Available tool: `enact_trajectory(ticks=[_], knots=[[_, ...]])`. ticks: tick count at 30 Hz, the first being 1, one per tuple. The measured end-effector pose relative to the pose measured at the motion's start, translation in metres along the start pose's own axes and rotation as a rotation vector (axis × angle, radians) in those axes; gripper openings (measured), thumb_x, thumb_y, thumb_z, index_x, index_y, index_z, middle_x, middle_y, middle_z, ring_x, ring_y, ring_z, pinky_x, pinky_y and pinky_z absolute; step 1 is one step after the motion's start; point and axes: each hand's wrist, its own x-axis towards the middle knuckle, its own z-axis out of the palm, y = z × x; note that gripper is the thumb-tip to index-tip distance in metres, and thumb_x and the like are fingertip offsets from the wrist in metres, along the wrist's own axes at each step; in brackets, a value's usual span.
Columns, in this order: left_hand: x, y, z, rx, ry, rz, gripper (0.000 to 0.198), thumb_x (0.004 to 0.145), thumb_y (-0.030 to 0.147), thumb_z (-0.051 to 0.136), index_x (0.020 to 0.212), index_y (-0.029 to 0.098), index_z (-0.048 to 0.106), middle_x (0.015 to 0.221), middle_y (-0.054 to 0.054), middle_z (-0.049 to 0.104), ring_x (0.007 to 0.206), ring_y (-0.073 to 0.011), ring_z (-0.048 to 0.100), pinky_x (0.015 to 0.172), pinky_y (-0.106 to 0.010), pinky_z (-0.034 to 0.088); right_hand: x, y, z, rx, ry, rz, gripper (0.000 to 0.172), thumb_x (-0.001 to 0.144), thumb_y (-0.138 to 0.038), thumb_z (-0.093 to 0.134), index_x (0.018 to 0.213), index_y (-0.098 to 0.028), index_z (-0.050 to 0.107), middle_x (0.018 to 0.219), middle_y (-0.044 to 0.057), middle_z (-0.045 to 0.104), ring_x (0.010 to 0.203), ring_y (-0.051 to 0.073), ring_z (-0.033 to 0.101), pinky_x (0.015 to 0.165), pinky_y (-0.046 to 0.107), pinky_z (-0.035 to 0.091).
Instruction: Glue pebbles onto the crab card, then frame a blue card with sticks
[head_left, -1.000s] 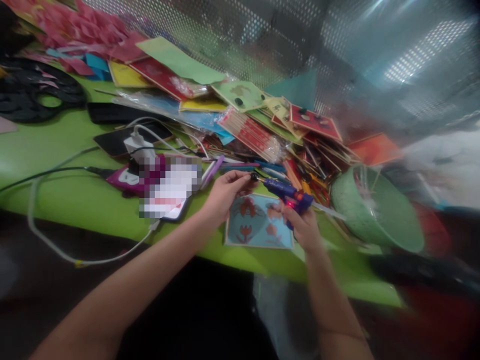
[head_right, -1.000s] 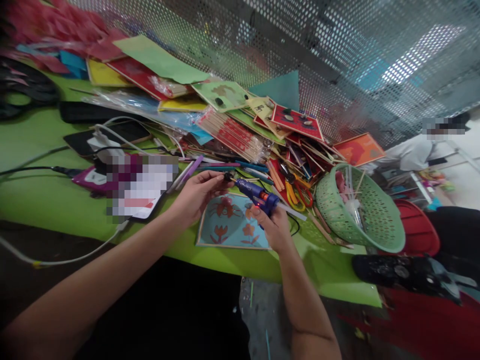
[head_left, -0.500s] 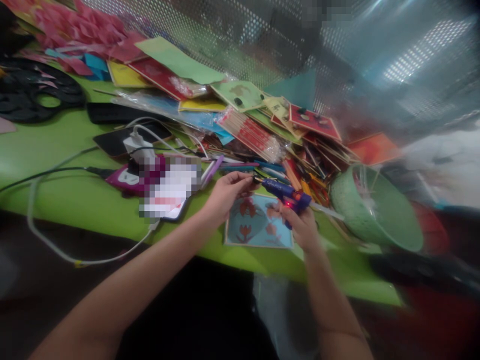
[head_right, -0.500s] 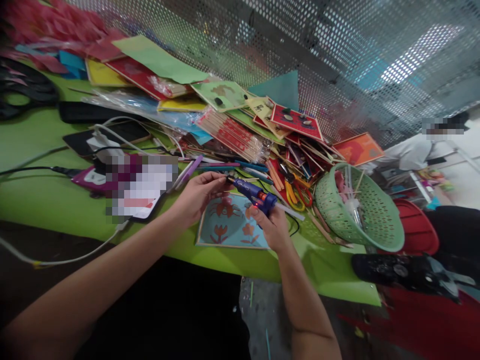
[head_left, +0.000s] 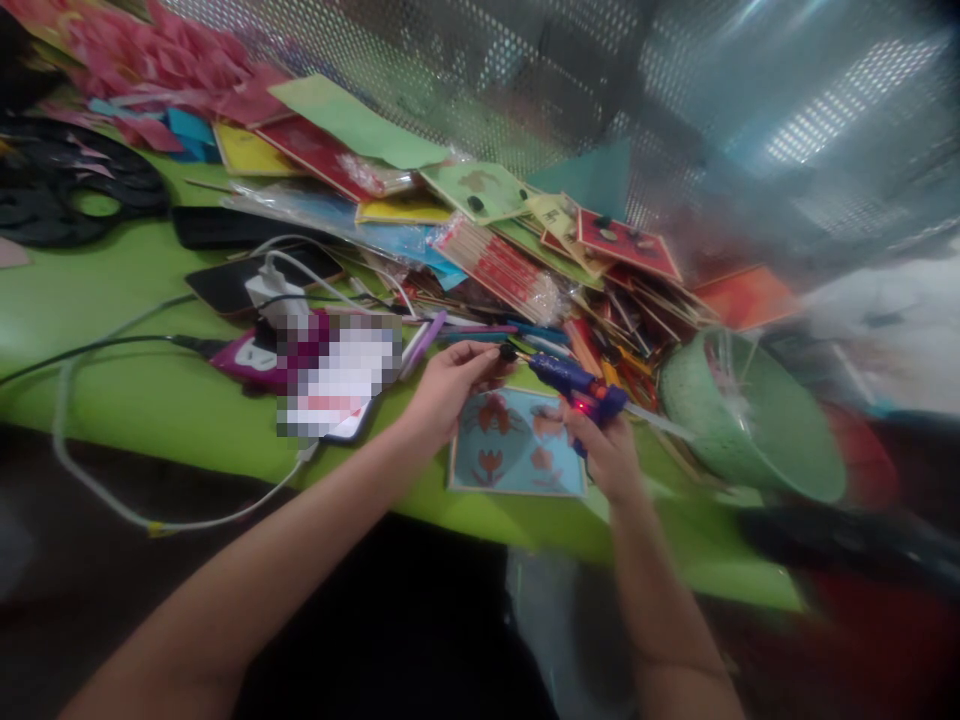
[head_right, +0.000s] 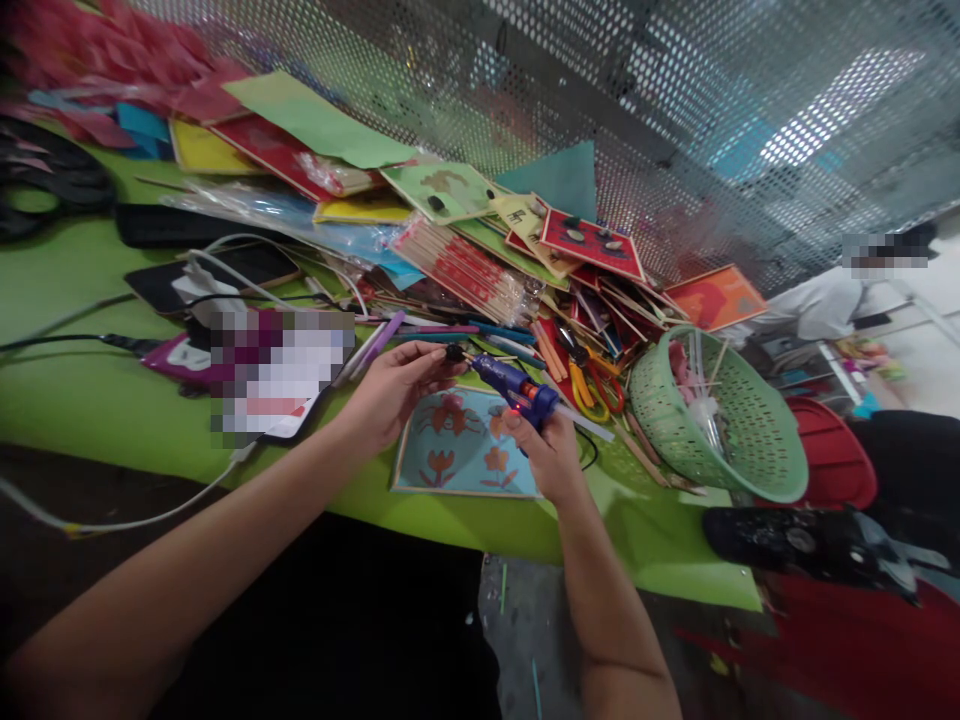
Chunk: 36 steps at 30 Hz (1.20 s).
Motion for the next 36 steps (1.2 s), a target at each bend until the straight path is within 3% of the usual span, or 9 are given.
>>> enact_trajectory(ticks=[7,16,26,36], knots=[[-0.0010,-0.0001,-0.0008,0.098,-0.033,-0.039,0.012,0.084,0.022,0.079,0.088,0.015,0.070,0.086,-0.008,0.079,0.080,-0.0166,0.076,0.069,-0.025,0.056,-0.0003,0.0028,0.0007,0.009,-0.005,-0.004,0.044,0.082,-0.062,0.072,0.074,-0.019,0.067,0.059,-0.002,0.055,0.055,0.013,0.047,0.051,0.025,0.041],[0.0002,0.0001,0.0000,-0.006,-0.004,0.010,0.011,0.081,0.017,0.079,0.084,0.015,0.069,0.084,-0.003,0.077,0.082,-0.0146,0.077,0.079,-0.025,0.058,-0.0006,-0.0038,0.0006,0.002,-0.013,-0.013,0.043,0.081,-0.062,0.073,0.074,-0.020,0.067,0.058,-0.002,0.054,0.053,0.012,0.046,0.049,0.024,0.041],[-0.0019,0.0004,0.0014,0.082,-0.031,-0.049,0.011,0.083,0.020,0.080,0.086,0.015,0.071,0.083,-0.007,0.078,0.078,-0.0167,0.075,0.064,-0.024,0.055,-0.0040,0.0030,0.0018,0.024,-0.081,0.003,0.044,0.087,-0.061,0.070,0.074,-0.019,0.068,0.061,-0.001,0.060,0.051,0.012,0.051,0.049,0.024,0.045],[-0.0017,0.0020,0.0026,0.033,0.000,-0.020,0.009,0.083,0.016,0.078,0.083,0.014,0.069,0.081,-0.003,0.076,0.075,-0.0135,0.074,0.072,-0.025,0.058,-0.0035,-0.0016,0.0039,0.011,-0.030,-0.010,0.043,0.083,-0.061,0.074,0.075,-0.020,0.066,0.058,-0.002,0.056,0.050,0.012,0.047,0.048,0.024,0.044]])
